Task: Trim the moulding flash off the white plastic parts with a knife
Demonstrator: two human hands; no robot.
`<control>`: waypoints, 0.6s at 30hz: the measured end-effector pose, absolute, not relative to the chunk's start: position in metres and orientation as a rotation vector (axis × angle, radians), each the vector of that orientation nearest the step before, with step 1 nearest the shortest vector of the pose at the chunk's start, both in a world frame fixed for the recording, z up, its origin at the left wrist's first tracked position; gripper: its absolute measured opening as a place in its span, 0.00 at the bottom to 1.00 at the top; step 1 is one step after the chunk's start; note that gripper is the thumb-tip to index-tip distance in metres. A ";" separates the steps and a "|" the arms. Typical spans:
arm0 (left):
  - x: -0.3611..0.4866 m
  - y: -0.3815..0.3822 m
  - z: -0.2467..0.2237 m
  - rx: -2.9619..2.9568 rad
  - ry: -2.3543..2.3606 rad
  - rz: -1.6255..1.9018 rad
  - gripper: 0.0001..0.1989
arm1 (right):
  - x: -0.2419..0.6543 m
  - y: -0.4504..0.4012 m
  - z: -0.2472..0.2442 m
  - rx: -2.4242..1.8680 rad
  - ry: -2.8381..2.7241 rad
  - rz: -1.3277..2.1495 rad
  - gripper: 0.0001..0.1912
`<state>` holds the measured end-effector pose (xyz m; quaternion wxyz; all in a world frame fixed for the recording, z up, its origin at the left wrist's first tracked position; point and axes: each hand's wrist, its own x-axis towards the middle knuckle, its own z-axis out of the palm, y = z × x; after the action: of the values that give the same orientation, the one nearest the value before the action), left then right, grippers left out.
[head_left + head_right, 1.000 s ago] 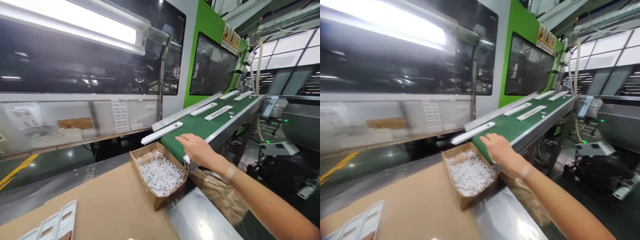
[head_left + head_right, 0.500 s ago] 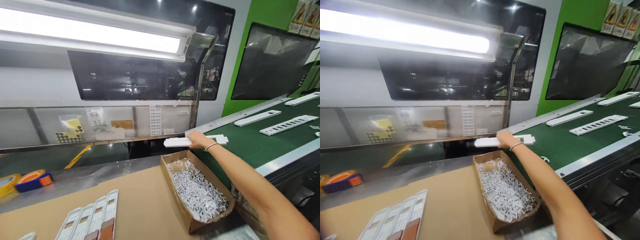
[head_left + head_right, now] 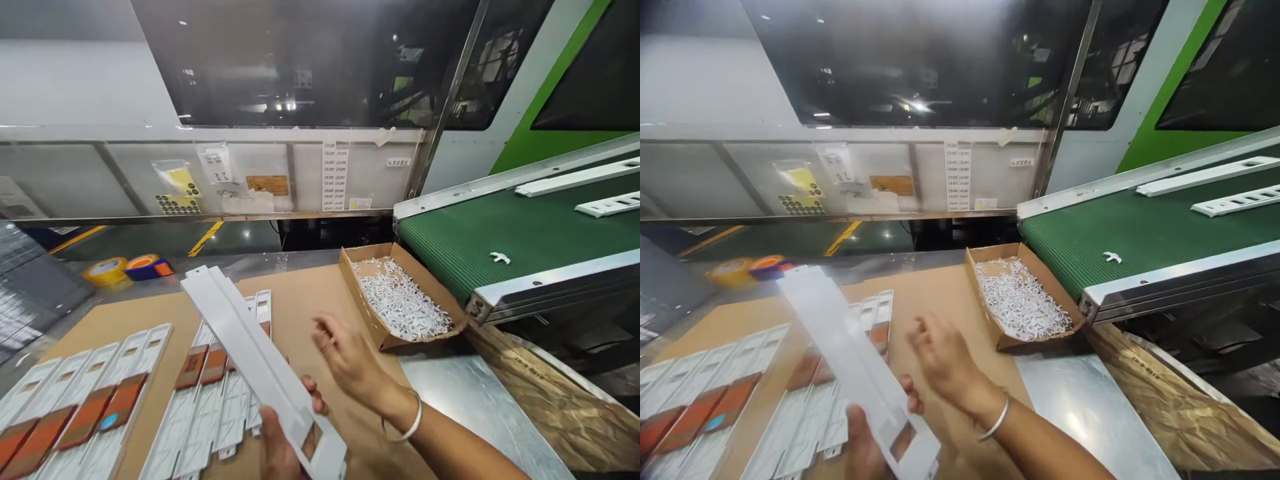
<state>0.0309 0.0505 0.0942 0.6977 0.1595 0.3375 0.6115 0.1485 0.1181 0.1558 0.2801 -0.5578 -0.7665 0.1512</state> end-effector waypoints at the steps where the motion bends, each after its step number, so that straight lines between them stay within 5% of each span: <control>1: 0.023 0.050 0.097 0.283 0.732 1.395 0.33 | 0.157 0.119 0.136 -1.572 -2.020 0.393 0.15; 9: -0.033 0.058 0.118 0.105 0.534 1.553 0.21 | 0.199 0.083 0.009 -1.916 -1.895 0.347 0.09; 18: -0.043 0.053 0.097 0.044 0.274 1.585 0.17 | 0.155 -0.004 0.079 -1.406 -1.921 0.669 0.12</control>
<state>-0.0432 0.0530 0.0969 0.6934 0.0196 0.1228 0.7098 0.1555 -0.0036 0.0788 0.3280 -0.5370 -0.7339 0.2557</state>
